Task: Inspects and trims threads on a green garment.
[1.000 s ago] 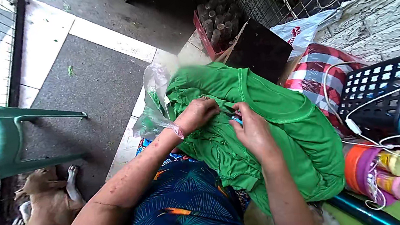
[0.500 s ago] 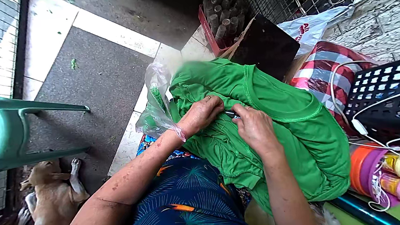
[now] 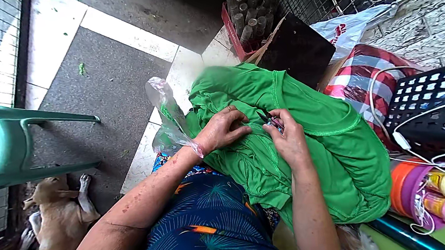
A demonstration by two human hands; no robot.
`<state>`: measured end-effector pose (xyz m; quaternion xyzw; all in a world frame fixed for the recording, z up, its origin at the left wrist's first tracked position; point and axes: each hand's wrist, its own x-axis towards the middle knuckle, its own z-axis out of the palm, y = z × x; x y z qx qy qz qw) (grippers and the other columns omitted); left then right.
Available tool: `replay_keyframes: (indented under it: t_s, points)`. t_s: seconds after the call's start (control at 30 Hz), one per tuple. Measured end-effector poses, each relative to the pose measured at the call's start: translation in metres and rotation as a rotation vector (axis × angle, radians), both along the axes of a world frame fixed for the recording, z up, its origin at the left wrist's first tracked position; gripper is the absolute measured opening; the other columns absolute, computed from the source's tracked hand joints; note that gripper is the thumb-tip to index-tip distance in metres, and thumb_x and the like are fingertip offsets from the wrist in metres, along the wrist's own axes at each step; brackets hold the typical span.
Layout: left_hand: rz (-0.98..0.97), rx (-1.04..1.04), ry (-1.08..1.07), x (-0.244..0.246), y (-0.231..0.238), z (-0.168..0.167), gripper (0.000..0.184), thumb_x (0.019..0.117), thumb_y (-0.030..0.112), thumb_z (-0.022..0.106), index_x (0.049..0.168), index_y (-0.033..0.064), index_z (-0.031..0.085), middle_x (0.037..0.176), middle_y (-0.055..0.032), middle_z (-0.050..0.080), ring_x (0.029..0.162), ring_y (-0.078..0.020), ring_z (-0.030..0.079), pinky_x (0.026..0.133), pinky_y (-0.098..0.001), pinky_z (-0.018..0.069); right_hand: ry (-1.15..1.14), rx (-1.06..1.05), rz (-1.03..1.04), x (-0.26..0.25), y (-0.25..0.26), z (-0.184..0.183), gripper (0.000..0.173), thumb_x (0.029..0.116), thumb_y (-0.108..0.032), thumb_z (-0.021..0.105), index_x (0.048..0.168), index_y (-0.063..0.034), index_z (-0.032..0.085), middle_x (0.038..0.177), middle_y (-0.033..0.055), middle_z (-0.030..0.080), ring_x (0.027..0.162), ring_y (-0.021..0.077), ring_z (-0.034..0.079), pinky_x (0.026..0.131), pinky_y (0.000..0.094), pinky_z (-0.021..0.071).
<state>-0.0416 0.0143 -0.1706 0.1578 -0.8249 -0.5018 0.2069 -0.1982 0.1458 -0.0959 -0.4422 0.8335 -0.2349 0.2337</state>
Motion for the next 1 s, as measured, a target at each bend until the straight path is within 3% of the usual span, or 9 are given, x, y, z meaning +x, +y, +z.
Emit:
replay_keyframes:
  t_s: [0.1, 0.17, 0.37, 0.53, 0.73, 0.9, 1.0]
  points:
    - [0.028, -0.068, 0.050, -0.006, 0.000, -0.005, 0.014, 0.0922, 0.011, 0.071, 0.089, -0.0021, 0.074, 0.088, -0.0157, 0.069, 0.080, -0.0225, 0.067, 0.076, -0.0343, 0.0545, 0.016, -0.056, 0.052, 0.000, 0.001, -0.003, 0.030, 0.0952, -0.007, 0.070, 0.123, 0.0026, 0.063, 0.093, 0.0198, 0.069, 0.079, 0.0319, 0.067, 0.072, 0.0509, 0.0540]
    - [0.049, -0.156, 0.086, -0.006, 0.000, -0.008, 0.013, 0.0930, 0.009, 0.068, 0.087, -0.0013, 0.074, 0.088, -0.0158, 0.071, 0.083, -0.0244, 0.070, 0.077, -0.0350, 0.0566, 0.018, -0.045, 0.082, 0.000, 0.002, -0.002, 0.028, 0.0947, -0.007, 0.071, 0.121, 0.0017, 0.064, 0.095, 0.0188, 0.071, 0.083, 0.0310, 0.069, 0.075, 0.0507, 0.0553]
    - [0.079, -0.146, 0.035, 0.007, 0.005, -0.005, 0.014, 0.0987, 0.005, 0.059, 0.095, -0.0040, 0.069, 0.093, -0.0183, 0.067, 0.087, -0.0280, 0.068, 0.080, -0.0365, 0.0560, 0.060, -0.006, 0.232, -0.005, 0.004, 0.001, 0.022, 0.0919, -0.004, 0.072, 0.114, -0.0007, 0.071, 0.096, 0.0180, 0.072, 0.088, 0.0337, 0.071, 0.078, 0.0551, 0.0553]
    - [0.084, -0.167, 0.033, 0.009, 0.007, -0.004, 0.013, 0.0997, 0.006, 0.058, 0.099, -0.0017, 0.068, 0.093, -0.0160, 0.066, 0.085, -0.0247, 0.067, 0.078, -0.0341, 0.0560, 0.201, 0.175, 0.282, 0.010, -0.007, 0.017, 0.021, 0.0918, -0.003, 0.072, 0.112, -0.0007, 0.071, 0.093, 0.0212, 0.071, 0.088, 0.0393, 0.070, 0.079, 0.0599, 0.0527]
    - [0.144, -0.114, 0.076, 0.010, 0.013, -0.010, 0.014, 0.1008, 0.006, 0.055, 0.099, -0.0026, 0.066, 0.093, -0.0149, 0.064, 0.084, -0.0214, 0.065, 0.078, -0.0306, 0.0545, 0.302, 0.112, 0.331, 0.015, -0.011, 0.003, 0.011, 0.0925, -0.001, 0.069, 0.103, -0.0009, 0.072, 0.083, 0.0202, 0.069, 0.078, 0.0390, 0.070, 0.069, 0.0573, 0.0526]
    - [0.201, 0.144, 0.041, 0.017, 0.017, -0.012, 0.013, 0.1046, 0.009, 0.053, 0.101, -0.0014, 0.061, 0.087, -0.0099, 0.065, 0.076, -0.0103, 0.065, 0.076, -0.0247, 0.0564, 0.109, 0.047, 0.216, 0.003, -0.005, 0.001, 0.016, 0.0966, -0.005, 0.067, 0.111, -0.0001, 0.069, 0.087, 0.0196, 0.070, 0.080, 0.0377, 0.070, 0.070, 0.0582, 0.0531]
    - [0.226, 0.041, 0.062, 0.015, 0.019, -0.010, 0.012, 0.1001, 0.006, 0.059, 0.098, -0.0029, 0.066, 0.088, -0.0128, 0.066, 0.078, -0.0146, 0.065, 0.076, -0.0257, 0.0553, 0.022, 0.018, 0.147, 0.001, -0.002, -0.001, 0.024, 0.0947, -0.005, 0.071, 0.117, 0.0016, 0.066, 0.094, 0.0197, 0.071, 0.086, 0.0350, 0.070, 0.076, 0.0561, 0.0546]
